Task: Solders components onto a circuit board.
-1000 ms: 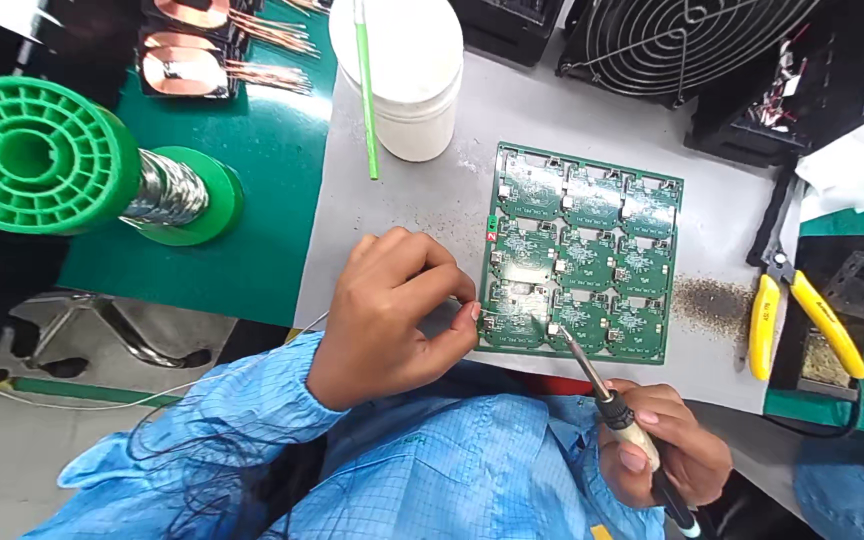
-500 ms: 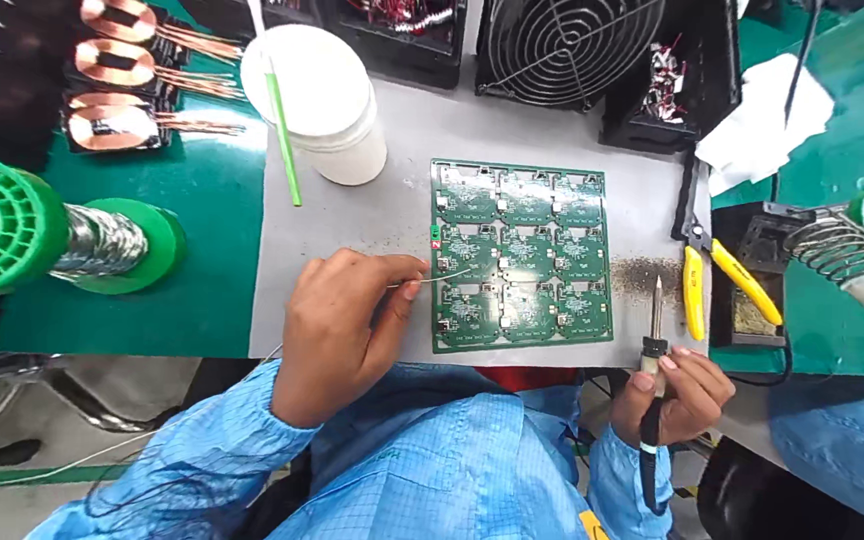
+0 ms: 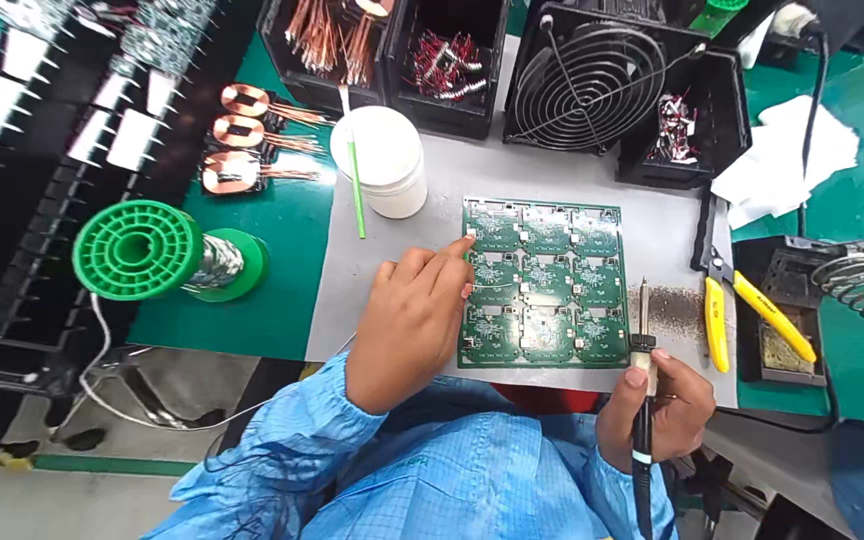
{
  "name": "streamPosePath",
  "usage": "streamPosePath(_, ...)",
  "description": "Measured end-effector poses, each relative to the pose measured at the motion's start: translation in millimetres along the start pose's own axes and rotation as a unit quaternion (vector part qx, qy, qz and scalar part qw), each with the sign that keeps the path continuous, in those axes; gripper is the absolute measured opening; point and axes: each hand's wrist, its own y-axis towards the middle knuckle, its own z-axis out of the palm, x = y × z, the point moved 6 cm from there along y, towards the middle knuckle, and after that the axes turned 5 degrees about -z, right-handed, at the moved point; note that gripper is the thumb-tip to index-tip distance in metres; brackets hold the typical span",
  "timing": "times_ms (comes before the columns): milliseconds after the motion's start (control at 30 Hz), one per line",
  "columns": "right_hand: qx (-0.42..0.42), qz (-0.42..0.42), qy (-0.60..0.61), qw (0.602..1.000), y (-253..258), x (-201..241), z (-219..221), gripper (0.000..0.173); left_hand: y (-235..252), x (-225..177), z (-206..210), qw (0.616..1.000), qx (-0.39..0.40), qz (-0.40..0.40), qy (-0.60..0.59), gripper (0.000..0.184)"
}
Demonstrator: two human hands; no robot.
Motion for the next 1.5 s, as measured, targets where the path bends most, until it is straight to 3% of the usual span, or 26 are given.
streamPosePath(267, -0.001, 0.009, 0.018, 1.000, -3, -3, -1, 0.027, 5, 25, -10, 0.995, -0.015, -0.071, 0.072, 0.031)
streamPosePath(767, 0.003, 0.013, 0.015, 1.000, -2, 3, 0, 0.030, 7, 8, 9, 0.999, 0.036, -0.002, 0.021, 0.033)
streamPosePath(1133, 0.004, 0.019, 0.039, 0.999, -4, 3, -1, 0.030, 5, 8, 6, 0.999, 0.009, -0.001, 0.046, 0.031)
streamPosePath(1500, 0.009, 0.012, 0.041, 0.999, -5, 3, -1, 0.030, 3, 8, 2, 0.999, 0.019, -0.005, -0.026, 0.030)
